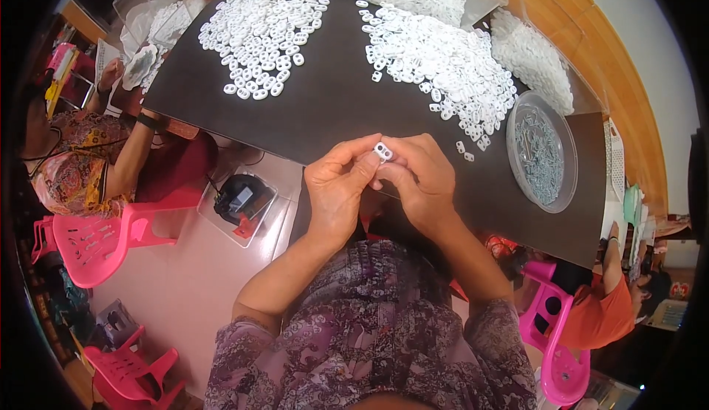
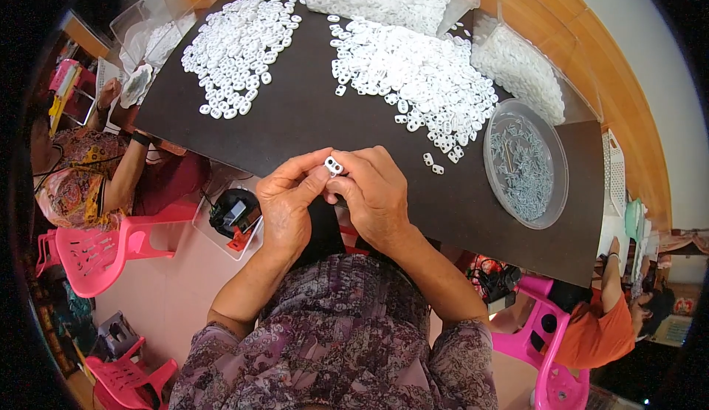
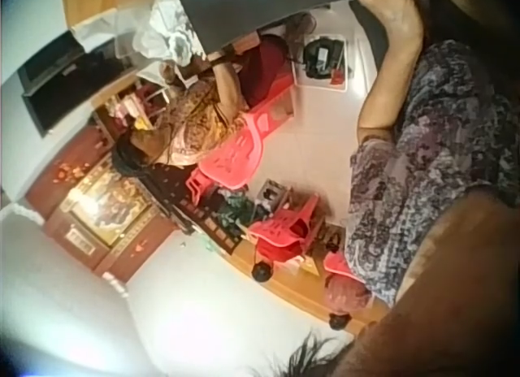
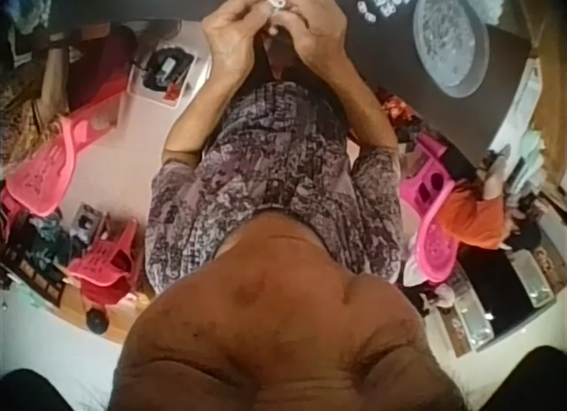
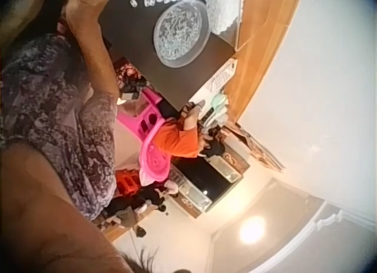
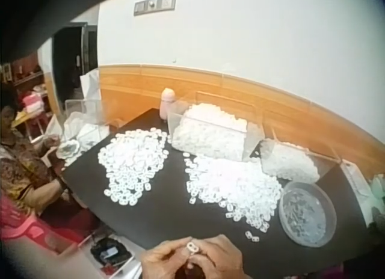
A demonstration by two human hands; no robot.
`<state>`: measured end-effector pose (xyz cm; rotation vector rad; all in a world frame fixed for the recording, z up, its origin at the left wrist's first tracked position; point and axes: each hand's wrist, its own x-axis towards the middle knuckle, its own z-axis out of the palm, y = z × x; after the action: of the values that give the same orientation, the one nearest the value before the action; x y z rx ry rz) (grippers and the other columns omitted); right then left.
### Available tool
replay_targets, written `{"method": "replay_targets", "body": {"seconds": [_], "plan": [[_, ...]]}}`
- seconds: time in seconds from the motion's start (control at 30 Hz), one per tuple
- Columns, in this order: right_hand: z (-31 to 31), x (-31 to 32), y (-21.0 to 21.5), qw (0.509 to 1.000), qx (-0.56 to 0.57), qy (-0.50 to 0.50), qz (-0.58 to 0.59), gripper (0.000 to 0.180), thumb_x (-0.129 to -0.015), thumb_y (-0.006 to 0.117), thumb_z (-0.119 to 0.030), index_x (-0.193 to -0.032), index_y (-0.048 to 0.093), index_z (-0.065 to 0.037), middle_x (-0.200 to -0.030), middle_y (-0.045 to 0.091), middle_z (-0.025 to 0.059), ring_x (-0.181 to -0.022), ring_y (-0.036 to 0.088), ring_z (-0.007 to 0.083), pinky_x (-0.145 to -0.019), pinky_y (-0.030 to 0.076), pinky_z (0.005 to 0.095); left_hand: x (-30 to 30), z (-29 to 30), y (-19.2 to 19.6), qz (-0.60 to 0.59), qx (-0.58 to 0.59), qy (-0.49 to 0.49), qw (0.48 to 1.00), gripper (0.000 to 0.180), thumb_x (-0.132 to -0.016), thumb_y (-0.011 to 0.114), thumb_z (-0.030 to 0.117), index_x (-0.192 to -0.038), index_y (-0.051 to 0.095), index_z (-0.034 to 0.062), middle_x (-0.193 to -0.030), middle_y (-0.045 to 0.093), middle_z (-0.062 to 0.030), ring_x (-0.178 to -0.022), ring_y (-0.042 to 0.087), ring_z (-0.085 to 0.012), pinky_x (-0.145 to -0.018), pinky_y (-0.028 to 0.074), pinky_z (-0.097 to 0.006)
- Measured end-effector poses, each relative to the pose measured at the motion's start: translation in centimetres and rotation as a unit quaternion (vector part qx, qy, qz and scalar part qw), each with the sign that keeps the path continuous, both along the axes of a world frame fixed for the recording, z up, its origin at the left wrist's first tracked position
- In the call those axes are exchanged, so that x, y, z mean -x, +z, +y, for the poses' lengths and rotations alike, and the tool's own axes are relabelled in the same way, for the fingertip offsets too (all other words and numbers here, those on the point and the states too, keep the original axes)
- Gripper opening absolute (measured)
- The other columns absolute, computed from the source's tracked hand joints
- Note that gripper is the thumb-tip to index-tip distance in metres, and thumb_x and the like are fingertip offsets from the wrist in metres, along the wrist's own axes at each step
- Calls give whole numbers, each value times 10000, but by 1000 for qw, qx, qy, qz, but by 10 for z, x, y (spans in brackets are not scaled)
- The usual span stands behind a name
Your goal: Assemble small white plastic components by joining them with metal rings.
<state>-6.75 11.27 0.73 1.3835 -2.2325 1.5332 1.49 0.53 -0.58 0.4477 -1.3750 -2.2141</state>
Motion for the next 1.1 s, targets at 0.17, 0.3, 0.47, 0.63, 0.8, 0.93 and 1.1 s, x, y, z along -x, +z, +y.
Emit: {"method": "replay_targets", "body": {"seconds": [0.17, 0.3, 0.47, 0.63, 0.8, 0.93, 1.1], "plan": [[-3, -2, -1, 996, -8, -22, 88, 317, -693, 665, -7, -1005, 612, 9, -871, 589, 104, -719, 547, 257, -611, 455, 344, 1, 2, 7, -26, -62, 27, 997, 168, -842, 591, -6, -994, 637, -60, -804, 634, -70, -644, 555, -108, -598, 467, -220], [-5, -3, -5, 995, 4, -29, 94, 329, -689, 669, -5, -1011, 606, 20, -866, 588, 105, -714, 543, 261, -604, 454, 343, 1, 4, 6, -15, -58, 33, 998, 164, -842, 591, 0, -987, 638, -60, -797, 634, -64, -652, 557, -104, -612, 468, -220], [-5, -6, -8, 995, 26, -32, 87, 345, -691, 666, 14, -1029, 598, 22, -867, 589, 115, -703, 543, 260, -598, 453, 337, -2, 0, 5, -11, -30, 18, 999, 162, -843, 622, 31, -981, 640, -52, -803, 634, -59, -668, 556, -96, -630, 464, -210], [-4, -9, -5, 997, 30, -32, 59, 355, -697, 665, 22, -1043, 588, 19, -863, 597, 124, -694, 546, 256, -594, 452, 335, -3, -3, 9, -2, -22, 6, 1000, 155, -846, 624, 35, -976, 640, -48, -815, 632, -57, -669, 551, -93, -623, 460, -210], [-5, -8, -3, 997, 43, -29, 54, 337, -706, 660, 26, -1036, 589, 17, -836, 603, 115, -681, 546, 251, -591, 449, 330, -2, -5, 10, 16, -22, -16, 1000, 169, -852, 616, 34, -998, 635, -47, -795, 620, -44, -662, 537, -89, -618, 452, -208], [-8, -10, 2, 998, 48, -28, 43, 324, -715, 657, 33, -1032, 590, 23, -812, 604, 109, -662, 540, 238, -583, 446, 316, -2, -6, 5, 61, 26, -11, 998, 207, -860, 612, 50, -1043, 624, -48, -838, 586, -30, -693, 521, -82, -633, 440, -197], [-13, -14, -3, 994, 91, -37, 37, 309, -727, 655, 38, -1028, 587, 40, -814, 603, 115, -658, 541, 230, -561, 443, 304, 1, 0, -6, 85, 90, 22, 992, 221, -877, 591, 48, -1085, 610, -26, -831, 530, -9, -709, 498, -72, -641, 423, -193]]}}
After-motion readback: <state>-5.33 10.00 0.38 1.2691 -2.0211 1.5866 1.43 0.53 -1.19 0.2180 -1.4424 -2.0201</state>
